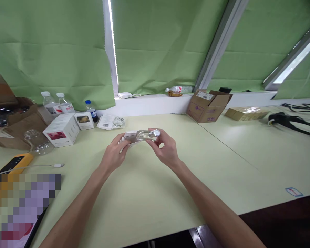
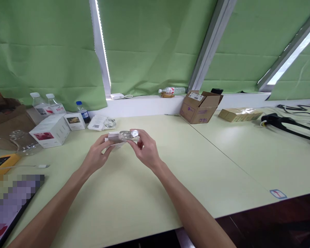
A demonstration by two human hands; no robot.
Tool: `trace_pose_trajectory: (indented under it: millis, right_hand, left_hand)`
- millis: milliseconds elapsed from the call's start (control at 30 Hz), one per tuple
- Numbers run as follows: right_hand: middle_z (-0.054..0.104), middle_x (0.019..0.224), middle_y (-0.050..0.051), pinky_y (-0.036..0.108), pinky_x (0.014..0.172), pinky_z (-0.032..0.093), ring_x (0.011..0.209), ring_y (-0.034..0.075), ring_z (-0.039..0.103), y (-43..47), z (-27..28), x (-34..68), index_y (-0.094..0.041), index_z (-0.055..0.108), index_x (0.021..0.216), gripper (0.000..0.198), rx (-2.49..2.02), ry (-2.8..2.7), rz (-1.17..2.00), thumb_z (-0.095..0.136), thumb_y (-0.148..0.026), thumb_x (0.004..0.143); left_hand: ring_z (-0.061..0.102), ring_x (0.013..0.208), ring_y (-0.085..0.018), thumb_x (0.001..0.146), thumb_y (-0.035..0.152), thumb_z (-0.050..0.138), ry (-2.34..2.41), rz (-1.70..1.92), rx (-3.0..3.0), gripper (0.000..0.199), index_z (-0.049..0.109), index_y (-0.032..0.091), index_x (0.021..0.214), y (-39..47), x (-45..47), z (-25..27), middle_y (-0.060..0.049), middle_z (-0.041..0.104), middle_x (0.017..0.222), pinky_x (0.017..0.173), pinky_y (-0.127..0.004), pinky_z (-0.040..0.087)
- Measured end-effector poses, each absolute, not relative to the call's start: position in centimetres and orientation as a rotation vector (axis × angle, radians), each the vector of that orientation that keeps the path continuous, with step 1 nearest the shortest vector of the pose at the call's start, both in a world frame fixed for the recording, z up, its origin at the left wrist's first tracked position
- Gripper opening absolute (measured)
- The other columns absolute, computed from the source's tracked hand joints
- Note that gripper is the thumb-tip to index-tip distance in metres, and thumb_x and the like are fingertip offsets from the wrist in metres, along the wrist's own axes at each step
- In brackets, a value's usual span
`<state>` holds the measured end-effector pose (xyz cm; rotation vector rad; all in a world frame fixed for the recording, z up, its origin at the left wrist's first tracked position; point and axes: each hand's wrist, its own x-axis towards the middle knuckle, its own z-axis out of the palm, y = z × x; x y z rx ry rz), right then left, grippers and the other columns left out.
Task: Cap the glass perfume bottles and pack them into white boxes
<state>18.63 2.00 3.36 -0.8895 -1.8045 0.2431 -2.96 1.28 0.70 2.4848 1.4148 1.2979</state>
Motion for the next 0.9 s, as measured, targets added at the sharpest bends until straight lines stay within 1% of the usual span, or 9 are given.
trace_pose_trajectory:
  millis: [100, 200, 433, 533, 600, 700, 767, 833, 900]
  right_hand:
    - [0.061, 0.111, 0.008, 0.029, 0.055, 0.049, 0.059, 0.012, 0.052, 1.97, 3.01, 18.43, -0.024, 0.056, 0.111, 0.029, -0.842, -1.847, 0.283, 0.052, -0.039, 0.087]
    - [0.061, 0.112, 0.008, 0.029, 0.055, 0.051, 0.064, 0.013, 0.055, 1.97, 2.84, 18.38, -0.025, 0.055, 0.112, 0.028, -0.798, -1.874, 0.319, 0.052, -0.037, 0.087]
    - [0.062, 0.108, 0.007, 0.029, 0.054, 0.050, 0.061, 0.013, 0.054, 1.90, 2.81, 18.26, -0.024, 0.055, 0.111, 0.027, -0.799, -1.911, 0.378, 0.053, -0.037, 0.087]
    - [0.061, 0.107, 0.006, 0.028, 0.056, 0.051, 0.062, 0.012, 0.054, 1.87, 2.85, 18.27, -0.025, 0.055, 0.112, 0.027, -0.772, -1.926, 0.376, 0.054, -0.035, 0.087]
    - [0.060, 0.110, 0.006, 0.028, 0.057, 0.051, 0.065, 0.012, 0.055, 1.87, 2.83, 18.33, -0.026, 0.054, 0.113, 0.027, -0.759, -1.950, 0.367, 0.053, -0.033, 0.088]
    - [0.057, 0.113, 0.007, 0.028, 0.056, 0.052, 0.066, 0.012, 0.055, 2.01, 2.64, 18.43, -0.026, 0.054, 0.116, 0.028, -0.731, -1.983, 0.334, 0.053, -0.032, 0.088]
    - [0.056, 0.113, 0.008, 0.028, 0.054, 0.051, 0.063, 0.011, 0.054, 2.16, 2.47, 18.49, -0.026, 0.054, 0.116, 0.030, -0.704, -1.999, 0.308, 0.054, -0.031, 0.087]
    - [0.056, 0.112, 0.007, 0.028, 0.053, 0.051, 0.061, 0.010, 0.052, 2.30, 2.38, 18.52, -0.027, 0.054, 0.117, 0.030, -0.682, -2.011, 0.293, 0.055, -0.030, 0.087]
    - [0.057, 0.113, 0.007, 0.028, 0.053, 0.051, 0.060, 0.010, 0.051, 2.40, 2.38, 18.54, -0.027, 0.054, 0.117, 0.030, -0.668, -2.015, 0.290, 0.055, -0.029, 0.087]
  left_hand:
    - [0.051, 0.116, -0.021, 0.089, 0.023, 0.045, 1.368, 1.279, 2.514, 0.023, 0.063, 0.028, 0.102, 1.23, -2.88, 0.67, -0.004, 0.052, 0.127, 0.093, -0.035, 0.045]
    - [0.051, 0.116, -0.021, 0.089, 0.022, 0.045, 1.336, 1.279, 2.527, 0.024, 0.063, 0.028, 0.103, 1.15, -2.74, 0.64, -0.005, 0.052, 0.126, 0.094, -0.036, 0.044]
    - [0.055, 0.108, -0.018, 0.086, 0.018, 0.046, 1.317, 1.355, 2.484, 0.018, 0.058, 0.024, 0.099, 0.92, -2.65, 0.92, -0.006, 0.055, 0.119, 0.090, -0.032, 0.046]
    - [0.054, 0.111, -0.019, 0.086, 0.019, 0.048, 1.305, 1.384, 2.440, 0.017, 0.054, 0.023, 0.101, 0.83, -2.62, 1.07, -0.006, 0.057, 0.117, 0.093, -0.033, 0.044]
    - [0.055, 0.109, -0.019, 0.086, 0.021, 0.049, 1.334, 1.376, 2.395, 0.018, 0.052, 0.023, 0.103, 0.76, -2.52, 1.08, -0.006, 0.058, 0.115, 0.091, -0.034, 0.045]
    - [0.058, 0.103, -0.019, 0.086, 0.025, 0.051, 1.399, 1.349, 2.319, 0.024, 0.049, 0.023, 0.110, 0.68, -2.35, 0.98, -0.005, 0.061, 0.112, 0.088, -0.033, 0.047]
    - [0.058, 0.103, -0.019, 0.085, 0.027, 0.053, 1.408, 1.336, 2.280, 0.030, 0.048, 0.024, 0.114, 0.69, -2.25, 0.88, -0.004, 0.061, 0.112, 0.090, -0.034, 0.046]
    - [0.058, 0.105, -0.018, 0.084, 0.029, 0.055, 1.387, 1.351, 2.246, 0.036, 0.046, 0.025, 0.119, 0.72, -2.19, 0.82, -0.004, 0.060, 0.117, 0.092, -0.034, 0.046]
    - [0.058, 0.108, -0.018, 0.084, 0.030, 0.056, 1.344, 1.378, 2.210, 0.042, 0.043, 0.026, 0.124, 0.72, -2.14, 0.82, -0.005, 0.054, 0.126, 0.094, -0.034, 0.046]
